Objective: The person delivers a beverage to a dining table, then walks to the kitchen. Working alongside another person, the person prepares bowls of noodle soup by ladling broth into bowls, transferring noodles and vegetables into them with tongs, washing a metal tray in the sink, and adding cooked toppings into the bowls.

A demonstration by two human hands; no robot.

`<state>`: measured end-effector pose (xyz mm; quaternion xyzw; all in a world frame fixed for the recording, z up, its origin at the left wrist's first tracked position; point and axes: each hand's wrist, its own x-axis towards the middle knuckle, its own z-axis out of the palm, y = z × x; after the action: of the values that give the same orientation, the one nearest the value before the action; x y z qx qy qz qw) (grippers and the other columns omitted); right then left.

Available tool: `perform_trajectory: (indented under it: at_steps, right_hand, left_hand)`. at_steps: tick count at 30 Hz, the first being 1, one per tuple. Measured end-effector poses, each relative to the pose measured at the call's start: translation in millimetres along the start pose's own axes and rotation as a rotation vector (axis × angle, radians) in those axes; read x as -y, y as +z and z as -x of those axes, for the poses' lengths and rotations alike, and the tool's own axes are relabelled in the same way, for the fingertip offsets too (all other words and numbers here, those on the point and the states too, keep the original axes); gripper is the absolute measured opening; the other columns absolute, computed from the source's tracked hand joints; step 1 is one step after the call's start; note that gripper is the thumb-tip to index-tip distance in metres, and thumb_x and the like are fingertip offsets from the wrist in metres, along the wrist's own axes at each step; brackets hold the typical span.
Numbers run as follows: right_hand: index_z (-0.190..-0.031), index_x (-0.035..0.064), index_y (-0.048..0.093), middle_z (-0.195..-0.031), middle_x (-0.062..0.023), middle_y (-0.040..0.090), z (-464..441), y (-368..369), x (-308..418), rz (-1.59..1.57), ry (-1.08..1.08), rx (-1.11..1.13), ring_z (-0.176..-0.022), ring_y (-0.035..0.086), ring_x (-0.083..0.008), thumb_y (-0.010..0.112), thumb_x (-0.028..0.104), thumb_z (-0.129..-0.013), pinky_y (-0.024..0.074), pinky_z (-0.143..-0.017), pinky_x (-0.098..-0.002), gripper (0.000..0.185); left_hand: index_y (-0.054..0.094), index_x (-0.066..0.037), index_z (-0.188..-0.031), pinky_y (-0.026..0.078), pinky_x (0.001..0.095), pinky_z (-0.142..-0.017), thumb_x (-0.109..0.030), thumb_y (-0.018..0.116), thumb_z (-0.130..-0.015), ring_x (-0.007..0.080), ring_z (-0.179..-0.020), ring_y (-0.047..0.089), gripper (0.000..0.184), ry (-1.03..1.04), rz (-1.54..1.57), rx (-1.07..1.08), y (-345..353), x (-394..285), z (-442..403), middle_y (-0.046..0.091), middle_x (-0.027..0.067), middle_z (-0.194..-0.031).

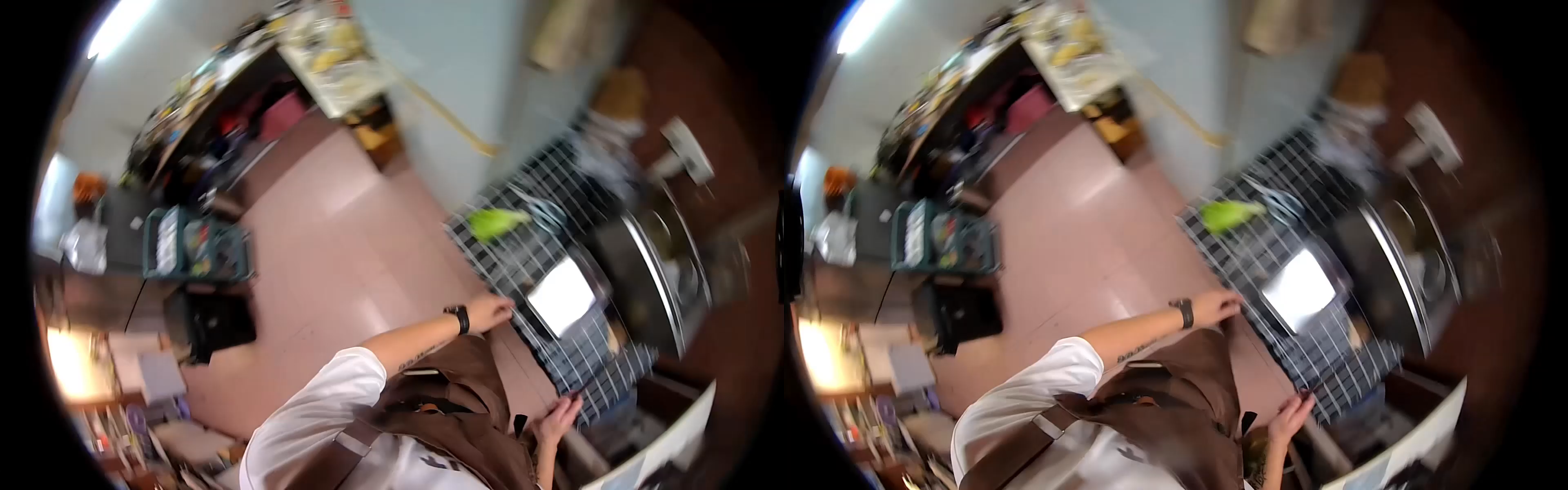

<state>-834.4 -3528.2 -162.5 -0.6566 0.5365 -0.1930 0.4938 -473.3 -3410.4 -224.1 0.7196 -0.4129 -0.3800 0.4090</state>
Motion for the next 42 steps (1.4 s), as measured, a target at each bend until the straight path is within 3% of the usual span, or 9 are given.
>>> perform_trajectory:
  at_steps: [4,5,13,15,17,22,25,29,42]
  right_hand:
    - [-0.124,-0.0036,0.052,-0.086,-0.0122,0.061,-83,106,30,0.579,-0.177,0.379,-0.077,0.058,-0.0238,0.048,0.021,-0.101,0.0490,-0.073,-0.0359,0.034]
    - [-0.119,0.0002,0.059,-0.102,-0.0274,0.067,-88,144,47,0.508,-0.370,0.389,-0.094,0.061,-0.0509,0.047,0.023,-0.100,0.0486,-0.084,-0.0505,0.031]
    - [-0.125,0.0032,0.059,-0.104,-0.0273,0.068,-114,497,330,0.451,-0.506,1.064,-0.101,0.065,-0.0454,0.054,0.025,-0.097,0.0513,-0.085,-0.0479,0.035]
    - [-0.123,0.0026,0.060,-0.101,-0.0261,0.069,-115,580,359,0.423,-0.451,1.085,-0.099,0.067,-0.0427,0.055,0.023,-0.096,0.0517,-0.085,-0.0456,0.033]
    - [-0.120,0.0014,0.060,-0.073,-0.0072,0.060,-111,663,386,0.392,-0.618,1.055,-0.067,0.059,-0.0176,0.055,0.021,-0.097,0.0503,-0.066,-0.0352,0.030]
    - [-0.119,0.0004,0.059,-0.073,-0.0064,0.060,-77,852,439,0.479,-0.621,0.994,-0.067,0.057,-0.0154,0.055,0.021,-0.098,0.0480,-0.065,-0.0329,0.030]
    - [-0.121,-0.0001,0.060,-0.103,-0.0248,0.069,-45,954,495,0.511,-0.530,1.045,-0.100,0.067,-0.0399,0.056,0.028,-0.096,0.0512,-0.087,-0.0444,0.038]
    - [-0.119,-0.0002,0.060,-0.073,-0.0034,0.059,-8,1061,590,0.428,-0.599,1.103,-0.068,0.055,-0.0120,0.055,0.020,-0.099,0.0468,-0.064,-0.0298,0.029]
    - [-0.125,-0.0030,0.057,-0.104,-0.0183,0.070,-55,1495,833,0.421,-0.649,1.103,-0.098,0.067,-0.0255,0.055,0.022,-0.099,0.0503,-0.088,-0.0343,0.037]
  left_hand:
    - [0.062,-0.004,-0.122,0.055,0.0398,-0.086,-0.026,0.058,-0.098,0.0326,-0.094,0.069,0.032,-0.183,-0.033,-0.170,-104,106,117,0.070,0.0192,-0.106]
    - [0.061,-0.002,-0.125,0.055,0.0402,-0.090,-0.028,0.057,-0.099,0.0321,-0.098,0.070,0.037,-0.336,0.015,-0.280,-113,179,166,0.070,0.0206,-0.110]
    - [0.061,-0.003,-0.126,0.049,0.0426,-0.099,-0.028,0.061,-0.093,0.0353,-0.114,0.063,0.042,-1.661,0.500,-1.039,-178,265,499,0.068,0.0204,-0.118]
    - [0.060,-0.005,-0.129,0.044,0.0428,-0.106,-0.028,0.062,-0.092,0.0367,-0.118,0.061,0.044,-1.523,-0.034,-0.456,-145,318,548,0.067,0.0192,-0.121]
    - [0.049,-0.002,-0.135,0.058,0.0444,-0.079,-0.024,0.068,-0.088,0.0324,-0.096,0.069,0.055,-1.708,0.909,-1.052,-189,318,517,0.066,0.0221,-0.114]
    - [0.042,-0.001,-0.143,0.053,0.0355,-0.059,-0.025,0.070,-0.090,0.0218,-0.074,0.065,0.064,-1.336,0.994,-1.262,-383,480,486,0.066,0.0170,-0.108]
    - [0.046,-0.001,-0.139,0.052,0.0316,-0.058,-0.021,0.071,-0.089,0.0155,-0.073,0.060,0.059,-0.964,1.080,-1.387,-606,522,441,0.067,0.0121,-0.093]
    - [0.043,-0.007,-0.142,0.055,0.0322,-0.075,-0.019,0.069,-0.093,0.0178,-0.094,0.065,0.057,-0.570,0.949,-1.388,-868,570,385,0.063,0.0097,-0.107]
    - [0.034,-0.004,-0.146,0.054,0.0403,-0.087,-0.022,0.066,-0.095,0.0308,-0.110,0.063,0.062,-0.006,1.267,-1.776,-1472,630,288,0.059,0.0176,-0.127]
